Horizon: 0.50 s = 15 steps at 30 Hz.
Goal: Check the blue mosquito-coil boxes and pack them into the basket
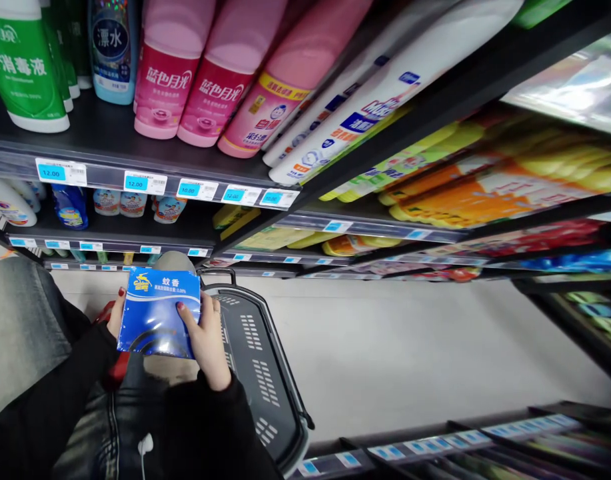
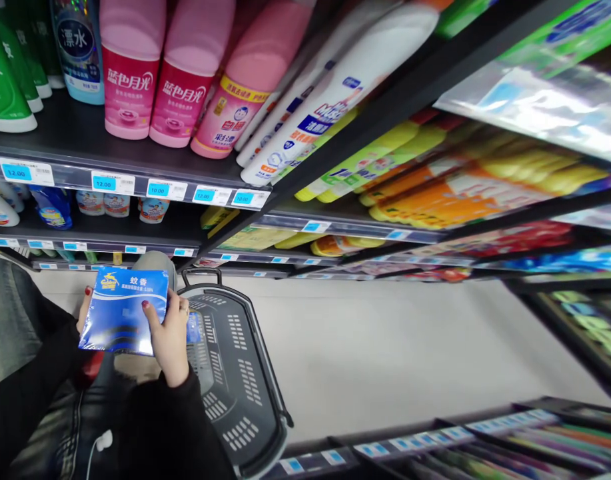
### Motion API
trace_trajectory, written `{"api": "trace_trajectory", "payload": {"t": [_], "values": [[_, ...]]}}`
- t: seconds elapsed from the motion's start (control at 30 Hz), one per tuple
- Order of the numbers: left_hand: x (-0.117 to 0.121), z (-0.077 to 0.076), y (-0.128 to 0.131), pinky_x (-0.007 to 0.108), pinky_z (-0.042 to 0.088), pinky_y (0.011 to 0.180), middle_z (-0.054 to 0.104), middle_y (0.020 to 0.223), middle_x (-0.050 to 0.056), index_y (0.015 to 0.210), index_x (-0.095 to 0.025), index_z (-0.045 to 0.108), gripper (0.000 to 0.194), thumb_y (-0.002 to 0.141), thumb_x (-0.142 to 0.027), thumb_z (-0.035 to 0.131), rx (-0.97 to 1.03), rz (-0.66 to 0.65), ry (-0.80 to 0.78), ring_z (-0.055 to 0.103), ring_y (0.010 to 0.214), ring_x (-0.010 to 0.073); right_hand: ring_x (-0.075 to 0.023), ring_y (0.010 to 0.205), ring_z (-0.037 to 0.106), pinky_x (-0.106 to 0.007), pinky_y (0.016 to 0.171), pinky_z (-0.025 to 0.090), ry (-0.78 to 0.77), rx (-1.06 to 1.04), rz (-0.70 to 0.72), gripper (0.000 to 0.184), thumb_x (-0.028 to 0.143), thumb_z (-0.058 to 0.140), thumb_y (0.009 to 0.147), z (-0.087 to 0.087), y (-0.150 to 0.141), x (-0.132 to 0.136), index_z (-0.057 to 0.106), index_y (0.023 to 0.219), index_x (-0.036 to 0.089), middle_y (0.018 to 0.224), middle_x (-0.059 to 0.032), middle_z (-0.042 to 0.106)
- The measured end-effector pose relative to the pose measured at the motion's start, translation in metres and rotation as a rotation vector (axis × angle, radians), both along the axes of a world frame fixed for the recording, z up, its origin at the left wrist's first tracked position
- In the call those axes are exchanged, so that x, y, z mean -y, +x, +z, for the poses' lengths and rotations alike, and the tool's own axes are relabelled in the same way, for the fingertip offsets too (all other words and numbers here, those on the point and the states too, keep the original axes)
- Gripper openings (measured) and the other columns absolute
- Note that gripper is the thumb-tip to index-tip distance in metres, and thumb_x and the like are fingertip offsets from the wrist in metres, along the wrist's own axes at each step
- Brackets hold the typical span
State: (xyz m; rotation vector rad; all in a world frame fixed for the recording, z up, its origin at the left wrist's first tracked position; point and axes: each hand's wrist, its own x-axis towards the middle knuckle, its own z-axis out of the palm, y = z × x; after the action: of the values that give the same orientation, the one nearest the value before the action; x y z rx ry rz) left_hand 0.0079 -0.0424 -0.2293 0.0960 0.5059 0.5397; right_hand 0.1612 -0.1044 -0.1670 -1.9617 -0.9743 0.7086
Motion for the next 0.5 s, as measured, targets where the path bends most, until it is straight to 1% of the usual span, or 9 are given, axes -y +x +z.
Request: {"api": "trace_trajectory", "payload": {"t": [0.07,0.17,0.23,0.3,0.4,0.5], "values": [[-0.002,0.004,-0.003,0.046,0.039,0.097,0.070,0.100,0.015,0.106,-0.012,0.064,0.064,0.068,-0.063,0.057,0.004,0.012,0.002,0.053,0.113,0.0372,-0.0262,0.099,0.050,-0.045,0.093,0.038,0.018,-0.004,0.010,0.036,0.044,0.057,0.074,0.002,-0.001,0.001,0.057,0.102,0.021,0.102,-0.0092,0.052],[-0.006,0.003,-0.006,0.043,0.040,0.096,0.072,0.093,0.013,0.102,-0.010,0.065,0.049,0.075,-0.050,0.055,-0.099,0.015,-0.006,0.058,0.107,0.0340,-0.0253,0.094,0.052,-0.042,0.089,0.041,0.023,-0.035,0.032,0.032,0.044,0.055,0.076,0.003,0.004,0.003,0.061,0.096,0.020,0.096,-0.0082,0.054],[-0.008,0.001,-0.005,0.041,0.042,0.095,0.073,0.086,0.011,0.094,-0.011,0.067,0.036,0.075,-0.039,0.058,-0.166,0.047,-0.017,0.062,0.100,0.0316,-0.0246,0.091,0.054,-0.040,0.086,0.042,0.026,-0.070,0.021,0.032,0.044,0.055,0.076,0.003,0.008,0.006,0.062,0.094,0.019,0.092,-0.0075,0.057],[-0.009,0.000,-0.003,0.040,0.044,0.094,0.074,0.081,0.010,0.090,-0.011,0.067,0.029,0.071,-0.031,0.059,-0.187,0.079,-0.018,0.065,0.094,0.0301,-0.0238,0.088,0.056,-0.038,0.081,0.044,0.022,-0.153,-0.008,0.035,0.045,0.057,0.074,0.004,0.012,0.008,0.061,0.095,0.017,0.090,-0.0067,0.061],[-0.009,-0.001,-0.001,0.043,0.047,0.089,0.074,0.084,0.012,0.095,-0.009,0.066,0.036,0.067,-0.029,0.057,-0.145,0.059,-0.017,0.066,0.089,0.0307,-0.0212,0.078,0.059,-0.032,0.071,0.046,0.025,-0.370,-0.071,0.039,0.047,0.064,0.068,0.009,0.024,0.011,0.059,0.091,0.016,0.084,-0.0048,0.065],[-0.012,0.000,-0.005,0.042,0.050,0.083,0.074,0.085,0.014,0.096,-0.007,0.065,0.040,0.066,-0.030,0.055,-0.070,0.008,-0.038,0.067,0.086,0.0316,-0.0185,0.072,0.061,-0.029,0.067,0.047,0.081,-0.563,-0.200,0.039,0.044,0.071,0.063,0.018,0.046,0.018,0.057,0.090,0.018,0.082,-0.0020,0.066]]}}
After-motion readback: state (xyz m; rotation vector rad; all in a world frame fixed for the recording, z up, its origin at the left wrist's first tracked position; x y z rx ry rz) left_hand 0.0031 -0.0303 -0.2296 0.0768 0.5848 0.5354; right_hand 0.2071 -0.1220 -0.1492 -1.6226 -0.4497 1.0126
